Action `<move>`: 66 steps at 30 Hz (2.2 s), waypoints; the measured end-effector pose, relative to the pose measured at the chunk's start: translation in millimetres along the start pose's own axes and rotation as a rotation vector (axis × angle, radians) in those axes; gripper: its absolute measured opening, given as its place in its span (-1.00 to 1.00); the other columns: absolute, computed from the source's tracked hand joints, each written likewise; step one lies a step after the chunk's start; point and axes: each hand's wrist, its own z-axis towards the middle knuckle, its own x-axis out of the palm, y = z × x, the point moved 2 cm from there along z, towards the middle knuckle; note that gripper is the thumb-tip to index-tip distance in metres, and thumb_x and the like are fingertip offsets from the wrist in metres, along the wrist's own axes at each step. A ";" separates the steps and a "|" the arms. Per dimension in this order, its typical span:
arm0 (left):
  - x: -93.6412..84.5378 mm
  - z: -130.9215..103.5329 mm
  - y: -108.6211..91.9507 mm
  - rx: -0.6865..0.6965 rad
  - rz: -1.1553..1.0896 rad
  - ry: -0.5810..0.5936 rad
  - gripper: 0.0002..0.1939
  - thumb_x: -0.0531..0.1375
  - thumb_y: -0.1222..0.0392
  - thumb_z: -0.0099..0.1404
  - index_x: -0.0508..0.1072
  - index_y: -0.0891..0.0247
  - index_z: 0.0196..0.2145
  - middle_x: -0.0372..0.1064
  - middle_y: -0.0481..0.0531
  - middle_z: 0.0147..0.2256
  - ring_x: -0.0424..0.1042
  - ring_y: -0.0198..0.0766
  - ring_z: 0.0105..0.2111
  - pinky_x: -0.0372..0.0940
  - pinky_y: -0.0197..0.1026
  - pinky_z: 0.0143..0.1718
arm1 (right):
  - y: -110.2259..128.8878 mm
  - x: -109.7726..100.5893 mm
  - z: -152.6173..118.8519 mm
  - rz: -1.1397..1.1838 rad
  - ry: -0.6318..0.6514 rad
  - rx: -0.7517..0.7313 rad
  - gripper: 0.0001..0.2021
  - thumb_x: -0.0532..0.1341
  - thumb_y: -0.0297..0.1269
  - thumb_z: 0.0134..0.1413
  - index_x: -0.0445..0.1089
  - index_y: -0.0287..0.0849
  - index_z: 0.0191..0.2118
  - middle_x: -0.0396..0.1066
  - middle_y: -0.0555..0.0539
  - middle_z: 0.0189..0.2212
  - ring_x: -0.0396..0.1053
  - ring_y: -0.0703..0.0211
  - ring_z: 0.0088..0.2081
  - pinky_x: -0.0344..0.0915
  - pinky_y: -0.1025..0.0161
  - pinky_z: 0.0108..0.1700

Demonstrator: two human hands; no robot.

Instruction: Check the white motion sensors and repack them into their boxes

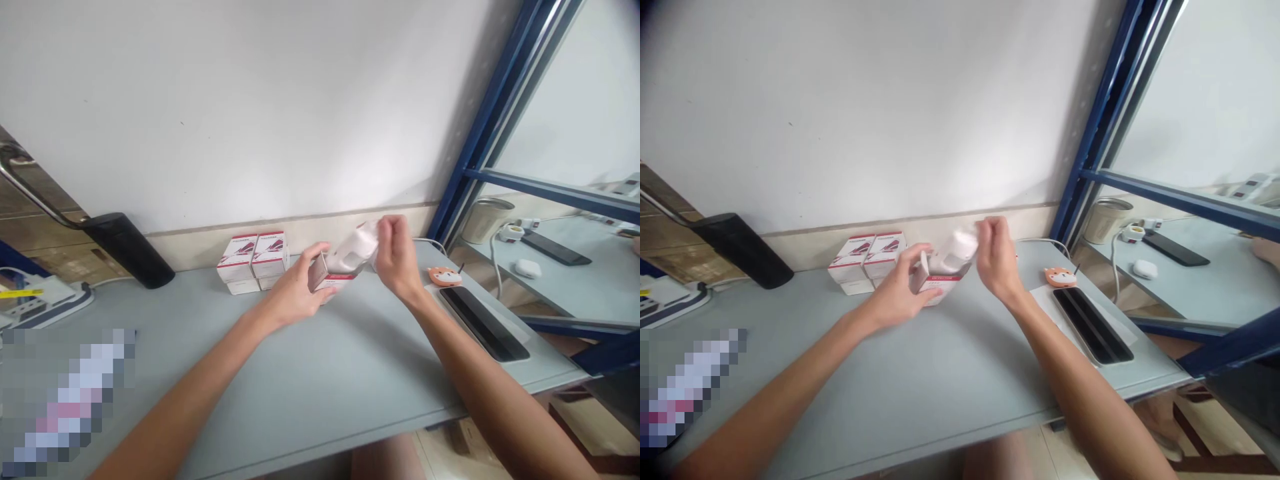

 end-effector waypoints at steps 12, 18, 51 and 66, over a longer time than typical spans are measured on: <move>4.9 49.0 40.8 -0.330 -0.433 0.103 -0.15 0.34 0.05 0.28 0.17 -0.07 0.46 0.41 0.27 0.25 0.46 0.17 0.23 0.29 0.30 0.26 | -38.0 -16.2 21.2 0.434 -0.298 0.732 -0.86 0.10 -0.17 0.33 0.24 -0.07 -0.27 0.34 0.07 -0.42 0.37 0.28 -0.48 0.41 0.34 -0.52; 8.0 38.5 24.1 -0.049 -0.062 -0.111 -0.19 0.25 0.24 0.27 0.20 0.03 0.45 -0.04 0.19 0.51 -0.30 0.21 0.56 -0.21 0.44 0.47 | -42.7 -4.1 10.7 0.420 -0.244 0.792 -0.89 0.13 -0.30 0.25 0.25 -0.04 -0.12 0.42 0.06 -0.39 0.41 0.22 -0.48 0.42 0.31 -0.54; 23.5 -30.4 -15.9 -0.469 -1.354 0.069 -0.44 0.01 -0.25 0.50 0.48 0.18 0.15 0.54 0.27 0.03 0.55 0.10 -0.02 0.41 0.19 0.03 | -42.8 30.5 -31.3 -0.394 0.706 -0.171 -0.67 0.21 -0.48 0.01 0.47 -0.07 -0.08 0.51 -0.16 0.01 0.40 -0.16 0.13 0.28 -0.18 0.24; 30.2 -37.6 -20.6 -0.457 -1.352 0.104 -0.53 0.05 -0.09 0.51 0.29 0.15 0.25 0.50 0.24 -0.06 0.51 -0.05 -0.30 0.24 -0.08 -0.37 | 2.2 40.6 -37.7 0.575 0.767 0.573 -0.53 0.12 0.19 0.40 0.58 -0.10 -0.16 0.44 0.02 -0.40 0.35 0.18 -0.36 0.35 0.18 -0.17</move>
